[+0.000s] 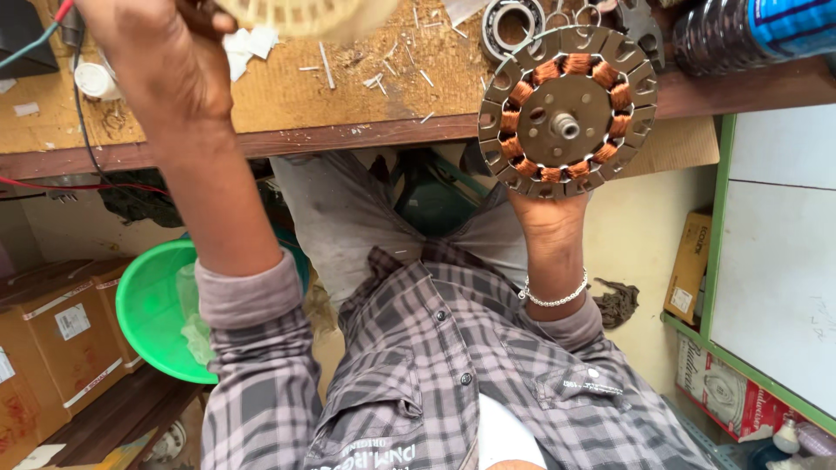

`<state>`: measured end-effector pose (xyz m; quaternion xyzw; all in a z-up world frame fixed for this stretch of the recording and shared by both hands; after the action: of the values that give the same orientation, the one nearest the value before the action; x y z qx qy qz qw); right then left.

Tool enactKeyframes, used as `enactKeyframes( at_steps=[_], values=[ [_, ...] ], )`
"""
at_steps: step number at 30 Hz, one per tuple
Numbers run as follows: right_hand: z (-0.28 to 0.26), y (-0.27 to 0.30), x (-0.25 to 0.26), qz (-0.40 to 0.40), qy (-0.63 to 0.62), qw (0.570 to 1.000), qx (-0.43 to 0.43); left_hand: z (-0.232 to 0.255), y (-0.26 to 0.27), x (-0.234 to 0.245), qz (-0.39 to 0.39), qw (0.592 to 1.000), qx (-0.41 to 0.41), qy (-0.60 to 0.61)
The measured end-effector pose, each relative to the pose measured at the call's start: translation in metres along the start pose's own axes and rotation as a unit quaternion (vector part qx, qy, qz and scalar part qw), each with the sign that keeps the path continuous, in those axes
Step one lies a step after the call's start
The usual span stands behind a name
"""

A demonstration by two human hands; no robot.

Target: The person uses a green screwdriver to adjust copper windings on a motor rotor. They then use scissors to cut a small white plastic piece and insert it into the rotor slots. Finally, they continue adjusting the windings with the screwdriver.

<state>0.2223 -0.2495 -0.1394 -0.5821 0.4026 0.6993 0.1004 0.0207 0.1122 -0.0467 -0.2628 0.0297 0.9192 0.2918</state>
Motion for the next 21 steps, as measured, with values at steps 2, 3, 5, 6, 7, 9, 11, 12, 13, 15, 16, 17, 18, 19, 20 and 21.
enactKeyframes(
  at_steps=[2, 3, 5, 6, 7, 9, 11, 12, 13, 15, 16, 17, 18, 19, 20, 21],
  values=[
    [-0.001, 0.001, 0.009, -0.003, -0.011, 1.000, -0.016, 0.004, 0.018, 0.000, -0.014, 0.999, 0.022, -0.020],
    [-0.004, 0.000, 0.014, 0.012, 0.002, 1.000, -0.007, 0.004, 0.024, -0.003, -0.021, 0.999, 0.034, -0.031],
    [-0.008, -0.002, 0.021, 0.041, 0.029, 0.999, 0.013, 0.001, 0.032, -0.012, -0.034, 0.997, 0.051, -0.051],
    [-0.009, -0.003, 0.023, 0.043, 0.036, 0.998, 0.019, -0.002, 0.033, -0.016, -0.039, 0.996, 0.059, -0.060],
    [-0.012, -0.004, 0.023, 0.043, 0.044, 0.998, 0.025, -0.004, 0.035, -0.020, -0.041, 0.995, 0.065, -0.067],
    [-0.014, -0.003, 0.022, 0.041, 0.037, 0.998, 0.029, -0.007, 0.035, -0.025, -0.038, 0.993, 0.080, -0.081],
    [-0.013, -0.002, 0.019, 0.038, 0.005, 0.999, 0.025, -0.009, 0.033, -0.027, -0.032, 0.990, 0.092, -0.097],
    [-0.012, 0.000, 0.018, 0.048, 0.001, 0.998, 0.031, -0.008, 0.033, -0.029, -0.031, 0.989, 0.096, -0.109],
    [-0.011, 0.004, 0.017, 0.061, -0.004, 0.997, 0.039, -0.004, 0.031, -0.029, -0.033, 0.987, 0.097, -0.125],
    [-0.008, 0.012, 0.009, 0.056, 0.005, 0.997, 0.051, 0.010, 0.037, -0.039, -0.001, 0.965, -0.002, -0.262],
    [-0.006, 0.015, 0.001, 0.039, 0.021, 0.997, 0.056, 0.021, 0.047, -0.049, 0.028, 0.921, -0.103, -0.375],
    [-0.003, 0.016, -0.009, 0.018, 0.036, 0.997, 0.061, 0.032, 0.062, -0.062, 0.066, 0.877, -0.169, -0.445],
    [0.002, 0.018, -0.020, -0.002, 0.014, 0.999, 0.044, 0.042, 0.077, -0.077, 0.115, 0.821, -0.230, -0.510],
    [0.007, 0.021, -0.030, -0.022, -0.012, 0.999, 0.028, 0.047, 0.091, -0.093, 0.094, 0.820, -0.243, -0.509],
    [0.012, 0.021, -0.041, -0.078, 0.042, 0.996, 0.016, 0.050, 0.104, -0.110, 0.072, 0.820, -0.256, -0.507],
    [0.017, 0.022, -0.050, -0.133, 0.099, 0.986, 0.002, 0.049, 0.119, -0.130, -0.030, 0.844, -0.254, -0.471]
  ],
)
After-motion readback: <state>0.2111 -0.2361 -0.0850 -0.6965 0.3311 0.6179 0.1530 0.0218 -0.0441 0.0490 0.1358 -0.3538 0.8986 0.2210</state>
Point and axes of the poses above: each hand's wrist, its own y-axis away from the middle knuckle, its own x-axis out of the back of the hand, z = x × y, the point moved 3 cm from there along -y, towards the middle knuckle, and after that the axes turned 8 degrees about x, right-handed, at the moved point
